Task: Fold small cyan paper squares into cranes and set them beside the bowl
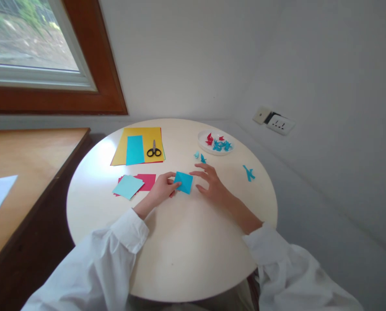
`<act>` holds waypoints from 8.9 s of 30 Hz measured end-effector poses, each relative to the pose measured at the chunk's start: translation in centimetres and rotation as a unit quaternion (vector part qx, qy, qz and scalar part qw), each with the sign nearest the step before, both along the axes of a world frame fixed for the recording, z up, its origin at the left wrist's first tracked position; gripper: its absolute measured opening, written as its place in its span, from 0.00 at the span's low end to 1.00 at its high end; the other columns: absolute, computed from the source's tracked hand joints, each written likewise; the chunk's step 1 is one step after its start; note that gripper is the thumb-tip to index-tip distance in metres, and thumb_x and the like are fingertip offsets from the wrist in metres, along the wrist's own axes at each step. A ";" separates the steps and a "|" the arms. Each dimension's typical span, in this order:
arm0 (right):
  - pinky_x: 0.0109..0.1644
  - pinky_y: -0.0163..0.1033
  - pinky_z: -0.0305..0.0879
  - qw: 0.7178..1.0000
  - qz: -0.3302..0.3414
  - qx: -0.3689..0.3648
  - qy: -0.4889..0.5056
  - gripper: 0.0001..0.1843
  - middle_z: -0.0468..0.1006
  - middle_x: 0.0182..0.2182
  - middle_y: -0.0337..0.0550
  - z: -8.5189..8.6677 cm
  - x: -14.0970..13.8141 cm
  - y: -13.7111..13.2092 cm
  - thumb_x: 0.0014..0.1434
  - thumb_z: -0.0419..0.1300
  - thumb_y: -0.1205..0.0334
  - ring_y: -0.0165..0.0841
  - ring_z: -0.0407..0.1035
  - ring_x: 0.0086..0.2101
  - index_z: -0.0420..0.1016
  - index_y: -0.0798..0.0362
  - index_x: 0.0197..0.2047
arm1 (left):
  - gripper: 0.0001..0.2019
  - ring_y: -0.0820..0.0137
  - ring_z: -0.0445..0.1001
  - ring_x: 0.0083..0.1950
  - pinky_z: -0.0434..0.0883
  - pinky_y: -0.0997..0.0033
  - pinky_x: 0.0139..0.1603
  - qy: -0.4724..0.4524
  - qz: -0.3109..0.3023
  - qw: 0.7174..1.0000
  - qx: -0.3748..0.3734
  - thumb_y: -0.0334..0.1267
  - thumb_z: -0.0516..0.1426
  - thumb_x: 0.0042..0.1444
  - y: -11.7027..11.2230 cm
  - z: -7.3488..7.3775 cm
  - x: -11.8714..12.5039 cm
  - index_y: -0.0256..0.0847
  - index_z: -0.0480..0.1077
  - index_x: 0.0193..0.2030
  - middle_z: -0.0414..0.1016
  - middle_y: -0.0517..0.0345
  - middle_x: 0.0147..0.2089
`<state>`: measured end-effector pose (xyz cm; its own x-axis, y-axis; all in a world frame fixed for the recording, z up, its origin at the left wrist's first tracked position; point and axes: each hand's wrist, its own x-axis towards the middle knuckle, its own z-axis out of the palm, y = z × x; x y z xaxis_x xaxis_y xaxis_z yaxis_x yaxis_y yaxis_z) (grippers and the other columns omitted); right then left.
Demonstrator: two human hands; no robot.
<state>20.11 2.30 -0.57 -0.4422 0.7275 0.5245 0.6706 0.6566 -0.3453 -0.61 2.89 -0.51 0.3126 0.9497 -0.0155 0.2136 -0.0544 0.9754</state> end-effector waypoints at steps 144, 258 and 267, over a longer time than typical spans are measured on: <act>0.40 0.40 0.55 0.967 -0.184 -0.127 -0.122 0.09 0.76 0.38 0.44 -1.0 -4.0 -0.8 0.59 0.53 0.63 0.37 0.66 0.39 0.69 0.51 0.43 | 0.24 0.53 0.52 0.66 0.37 0.32 0.61 0.506 -0.101 0.798 0.311 0.39 0.39 0.62 -6.2 -0.6 3.1 0.26 0.55 0.61 0.57 0.36 0.63; 0.45 0.43 0.60 0.994 -0.048 0.075 0.070 0.06 0.74 0.36 0.43 -0.8 -1.4 -2.2 0.52 0.59 0.70 0.35 0.66 0.40 0.75 0.49 0.29 | 0.12 0.68 0.74 0.39 0.69 0.71 0.40 0.044 0.033 0.996 0.068 0.32 0.49 0.51 -1.6 0.4 0.7 0.36 0.74 0.35 0.78 0.54 0.40; 0.30 0.36 0.61 0.969 -0.056 -0.065 0.232 0.06 0.66 0.21 0.36 -0.8 -1.0 -1.9 0.53 0.58 0.66 0.29 0.61 0.25 0.77 0.50 0.34 | 0.10 0.72 0.72 0.31 0.68 0.75 0.31 0.013 0.037 0.993 0.110 0.28 0.53 0.47 -1.7 0.7 0.7 0.36 0.73 0.35 0.77 0.54 0.34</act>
